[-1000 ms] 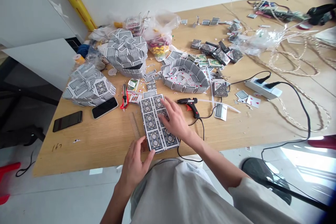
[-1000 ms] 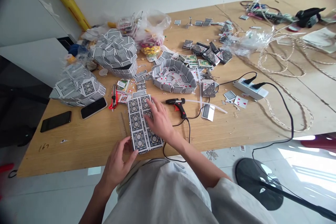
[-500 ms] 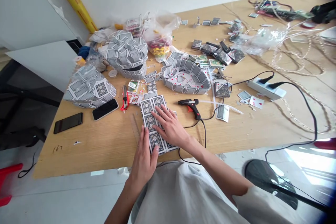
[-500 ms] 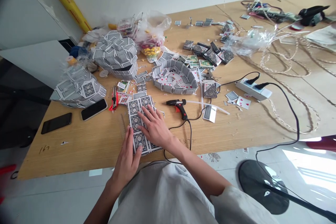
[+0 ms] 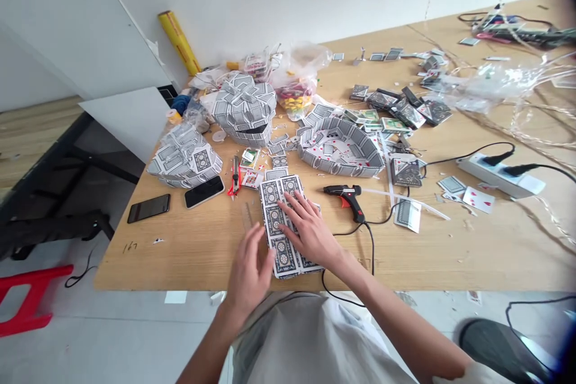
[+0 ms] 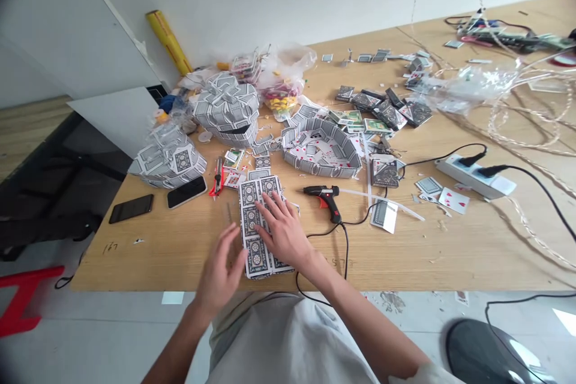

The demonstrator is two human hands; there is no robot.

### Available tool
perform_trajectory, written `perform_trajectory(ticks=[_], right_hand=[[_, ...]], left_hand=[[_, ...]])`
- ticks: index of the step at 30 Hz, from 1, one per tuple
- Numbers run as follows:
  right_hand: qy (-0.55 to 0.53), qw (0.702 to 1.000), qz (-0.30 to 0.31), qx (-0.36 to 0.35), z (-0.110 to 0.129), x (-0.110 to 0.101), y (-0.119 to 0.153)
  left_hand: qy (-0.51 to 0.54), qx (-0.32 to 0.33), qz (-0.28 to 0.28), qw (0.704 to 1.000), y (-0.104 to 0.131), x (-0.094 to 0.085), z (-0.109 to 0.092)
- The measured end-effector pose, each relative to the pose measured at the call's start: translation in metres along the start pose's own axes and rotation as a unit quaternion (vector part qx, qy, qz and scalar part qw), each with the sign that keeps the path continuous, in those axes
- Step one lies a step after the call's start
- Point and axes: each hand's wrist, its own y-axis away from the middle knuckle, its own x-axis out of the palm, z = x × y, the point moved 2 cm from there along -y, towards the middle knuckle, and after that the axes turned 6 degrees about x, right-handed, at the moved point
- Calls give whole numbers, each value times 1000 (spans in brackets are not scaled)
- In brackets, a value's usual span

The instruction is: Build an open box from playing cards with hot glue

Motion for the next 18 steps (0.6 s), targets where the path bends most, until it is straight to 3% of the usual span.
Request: perform_trajectory(ticks=[4,8,12,18], right_hand=[[-2,1000,-2,3,0,0,0],[-4,1000,-4,6,1,-1,0],[-8,1000,-4,7,1,-2,0],[-16,1000,-11,7,1,-2,0]], left_hand=[[-105,35,-101,989,-63,-54,57],[-212,0,-76,974,-131,-96,113],[-300,-29,10,953,-169,-109,140],[-318,-36,87,943,-185,-113,155]])
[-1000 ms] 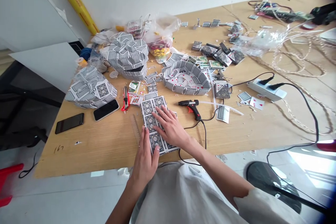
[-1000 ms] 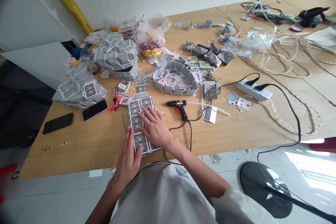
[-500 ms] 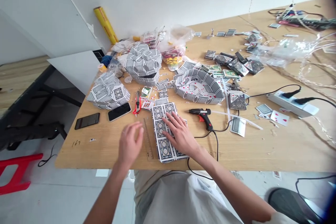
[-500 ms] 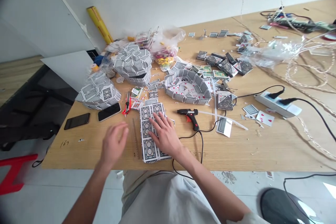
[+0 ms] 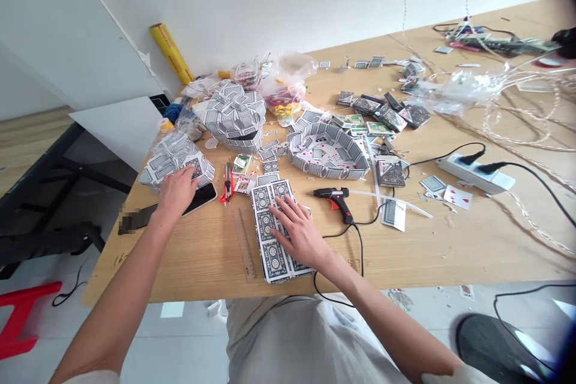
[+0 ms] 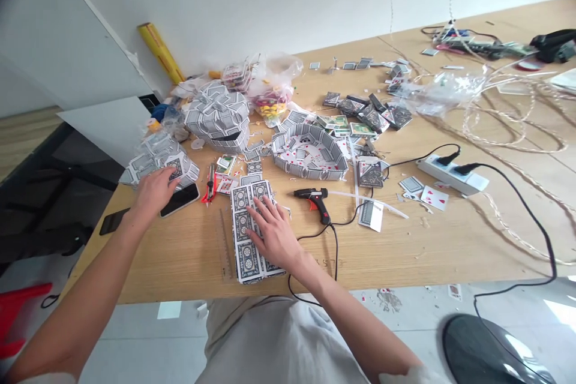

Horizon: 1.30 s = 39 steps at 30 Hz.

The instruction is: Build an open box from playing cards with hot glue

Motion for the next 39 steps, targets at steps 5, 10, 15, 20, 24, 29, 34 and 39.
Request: perform_trajectory(ticks=[5,10,15,20,24,29,34,39], right_hand=[[-4,1000,1,-1,0,1,-1],[-6,1000,2,-2,-1,0,0],[-9,1000,2,-3,-1,-1,0],[-49,999,-9,4,0,-3,1],[-171,982,-81,17,8,-19,14],[-403,899,-49,163,17,-32,30],[-496,842,0,212,8,-27,25],[-386,899,-35,203,-8,-26,13]], left_hand=[[5,5,-8,1000,2,-3,5],[-1,-4,-36,999,4,-10,10],[17,-11,-228,973,2,-33,18],[86,111,-285,948,48,-49,-51],[196,258,-280,904,114,-36,-146],[310,191,-286,886,160,-9,-213],[379,98,-230,891,169,8,-224],[416,72,-165,891,160,17,-209]])
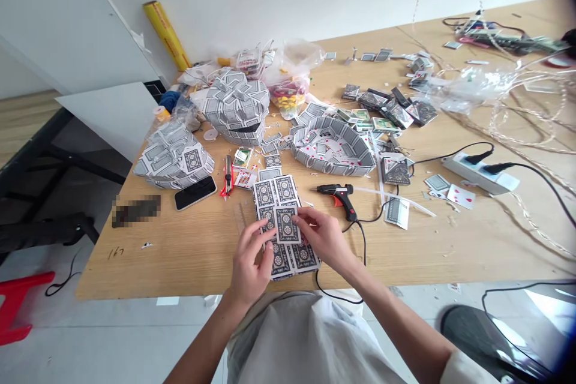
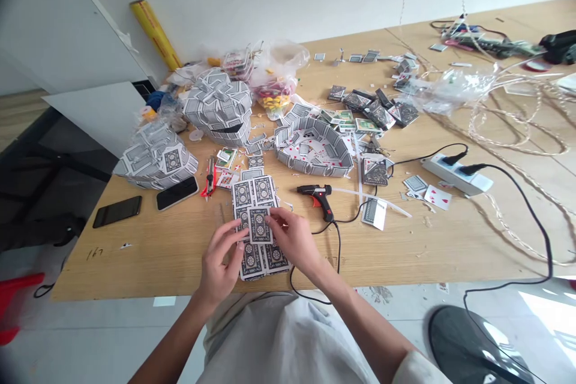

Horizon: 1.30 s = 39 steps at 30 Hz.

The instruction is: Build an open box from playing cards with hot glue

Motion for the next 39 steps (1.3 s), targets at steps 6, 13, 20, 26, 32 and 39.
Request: perform_trajectory(ticks=[6,13,20,26,32,39], right_hand=[[119,988,-44,-84,3,2,-20],[239,957,-72,-145,7,10,-62],[301,932,-84,-183,4,12,-89],[305,926,-77,-208,-1,9,-101],[287,930,-54,-226,-5,12,-107],[272,932,-51,-235,-4,12,-108]], left_hand=[[-43,17,58,997,-8,14,15],[-88,20,100,991,-33,26,43],[-82,31,129,988,-77,29,76],[-62,38,136,988,-89,30,84],[-60,42,139,988,-95,28,89],[-54,26,131,990,-96,30,89]])
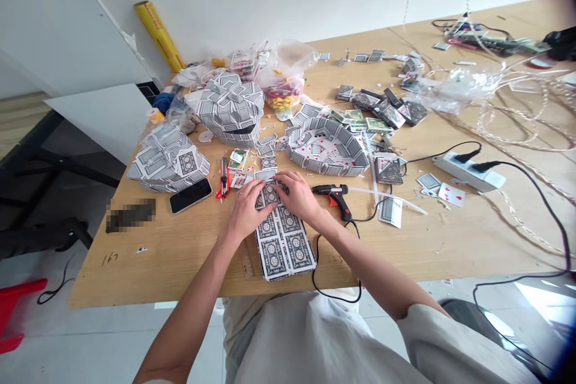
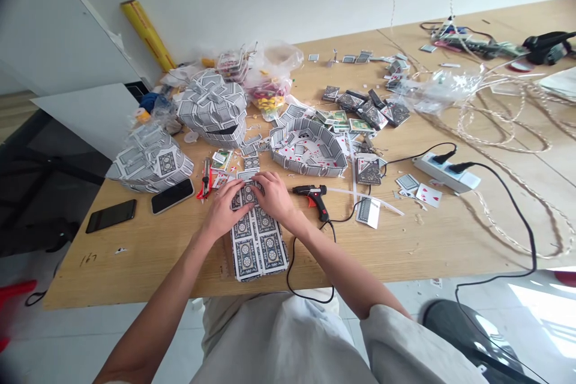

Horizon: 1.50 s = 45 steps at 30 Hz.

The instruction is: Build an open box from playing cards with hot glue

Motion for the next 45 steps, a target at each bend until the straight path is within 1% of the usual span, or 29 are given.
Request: perform_trajectory(ticks=[9,13,16,22,26,30,45], right_hand=[[-7,1000,-14,-9,-1,5,2],[-4,1000,-19,-10,-2,6,3],[0,1000,-21,-9,-1,6,3],[4,1000,-22,-9,0,7,3],[4,1000,-21,-7,0,7,3],[4,1000,-18,-5,1,6,3],[8,1000,-14,1,2,5,2]], left_hand=[[36,17,-37,999,0,3,6],[43,5,-68,997,1,5,10],[47,-8,-83,995,-1,4,13],[62,-44,-83,994,-15,-1,22],[74,-81,-91,990,-22,1,29],[87,-103,-102,986,-24,5,31],[107,-120,-116,980,-22,10,35]])
